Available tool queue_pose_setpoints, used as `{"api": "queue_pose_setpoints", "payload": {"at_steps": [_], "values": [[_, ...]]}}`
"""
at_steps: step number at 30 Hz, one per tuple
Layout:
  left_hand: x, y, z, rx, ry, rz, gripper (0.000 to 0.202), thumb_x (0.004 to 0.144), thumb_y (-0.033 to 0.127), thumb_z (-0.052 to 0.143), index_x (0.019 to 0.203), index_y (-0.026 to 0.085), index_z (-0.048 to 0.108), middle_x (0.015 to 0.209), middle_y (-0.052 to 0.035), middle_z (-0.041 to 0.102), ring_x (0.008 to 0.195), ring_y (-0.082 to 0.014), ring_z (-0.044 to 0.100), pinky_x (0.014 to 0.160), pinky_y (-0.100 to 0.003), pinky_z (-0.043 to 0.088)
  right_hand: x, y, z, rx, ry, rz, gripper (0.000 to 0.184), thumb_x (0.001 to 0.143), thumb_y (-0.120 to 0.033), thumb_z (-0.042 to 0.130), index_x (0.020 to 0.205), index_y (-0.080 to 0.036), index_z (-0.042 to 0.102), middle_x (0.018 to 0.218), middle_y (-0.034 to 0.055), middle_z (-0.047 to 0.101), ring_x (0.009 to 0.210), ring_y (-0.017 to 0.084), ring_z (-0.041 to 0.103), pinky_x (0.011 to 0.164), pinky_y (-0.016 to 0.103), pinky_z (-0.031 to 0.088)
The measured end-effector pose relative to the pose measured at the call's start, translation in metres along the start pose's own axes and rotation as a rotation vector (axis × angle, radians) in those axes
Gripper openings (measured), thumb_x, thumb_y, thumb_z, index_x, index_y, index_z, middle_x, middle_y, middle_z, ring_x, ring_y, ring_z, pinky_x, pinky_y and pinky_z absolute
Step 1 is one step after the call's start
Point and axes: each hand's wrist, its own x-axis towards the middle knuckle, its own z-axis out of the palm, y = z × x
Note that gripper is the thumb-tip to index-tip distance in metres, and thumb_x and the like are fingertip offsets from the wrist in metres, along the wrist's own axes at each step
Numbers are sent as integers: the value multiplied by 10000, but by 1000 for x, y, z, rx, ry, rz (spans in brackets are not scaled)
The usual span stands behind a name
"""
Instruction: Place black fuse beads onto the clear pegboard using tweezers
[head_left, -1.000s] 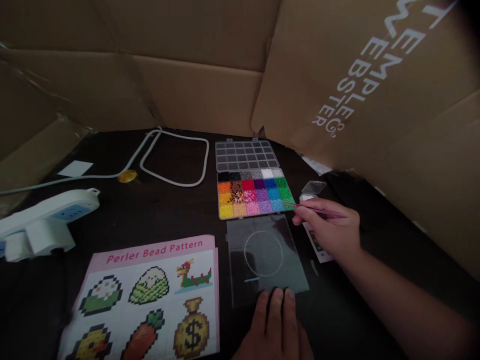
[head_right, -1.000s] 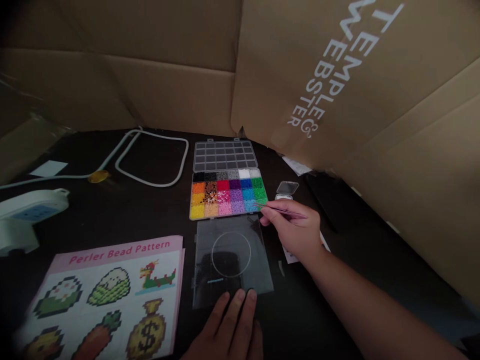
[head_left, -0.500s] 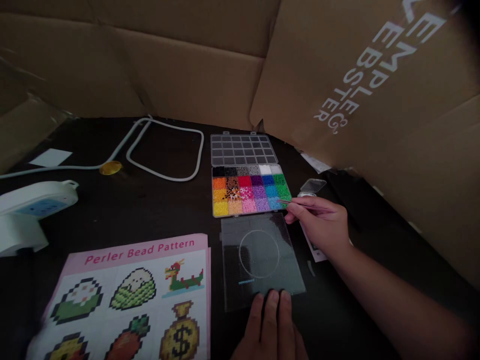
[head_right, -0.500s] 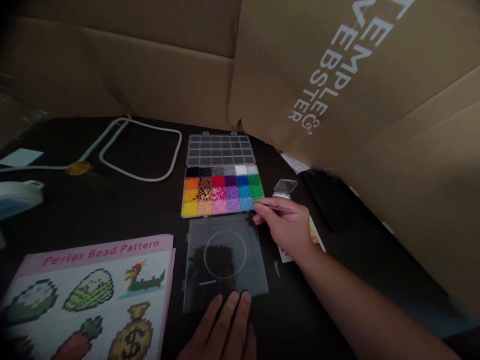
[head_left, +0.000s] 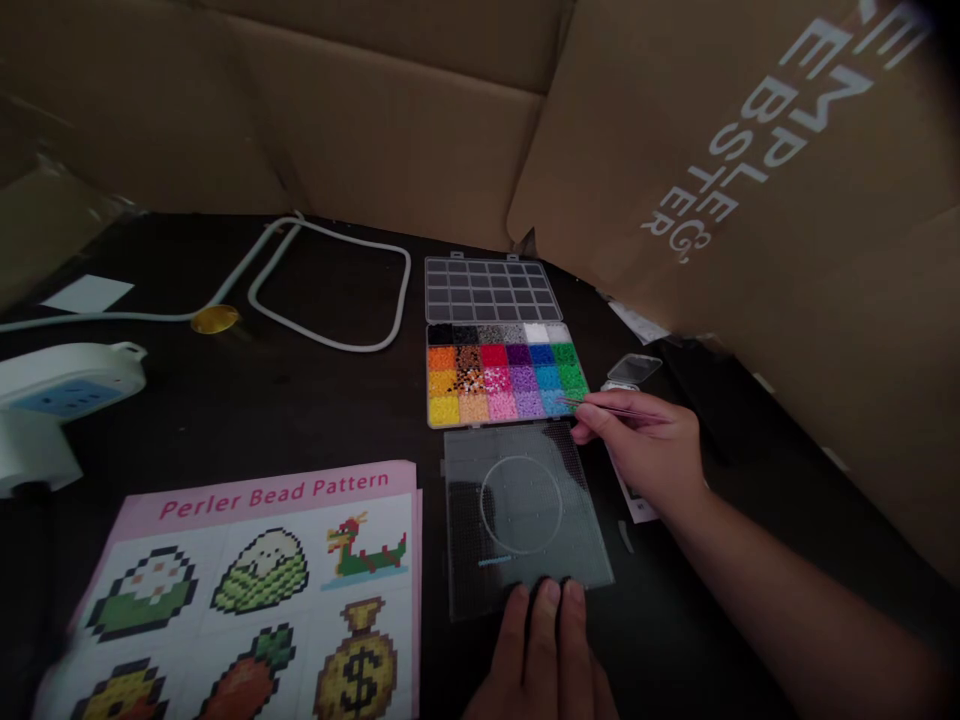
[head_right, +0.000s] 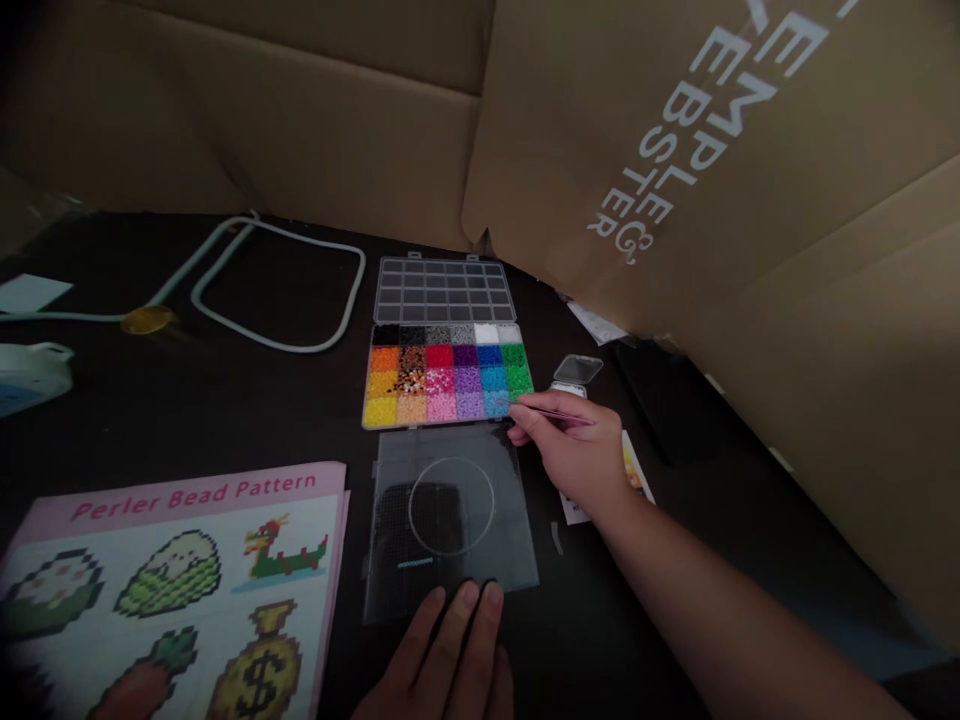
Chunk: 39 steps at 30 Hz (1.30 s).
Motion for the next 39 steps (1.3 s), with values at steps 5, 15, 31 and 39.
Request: {"api": "queue_pose_setpoints", "payload": {"at_steps": [5,15,31,39], "values": [[1,-1,0,-14,2,-4,210,886,325,640,954,127,631,1063,-107,734,940,-231,698,855,-374,512,0,2,-1,0,-12,10,97,730,-233,806,804,-184,768,605,15,725,523,152,707,530,248,636],[3,-1,-3,-10,-3,-10,175,905,277,605,972,116,624,1044,-90,741,925,-220,700,828,-367,526,0,6,-1,20,-17,8,82,733,-211,803,808,-198,773,606,6,725,524,126,701,539,207,621],[3,-1,-2,-2,-3,-4,155,911,254,593,983,118,615,1050,-89,737,935,-220,699,874,-392,493,2,7,-1,29,-38,30,77,738,-226,801,810,-216,775,604,-1,726,523,115,698,546,190,613],[6,-1,-1,-11,36,-32,139,906,254,589,928,118,613,991,-76,750,877,-213,718,777,-357,544,0,4,-2,27,-23,65,93,738,-240,807,816,-203,771,598,10,725,518,120,697,540,197,613]]}}
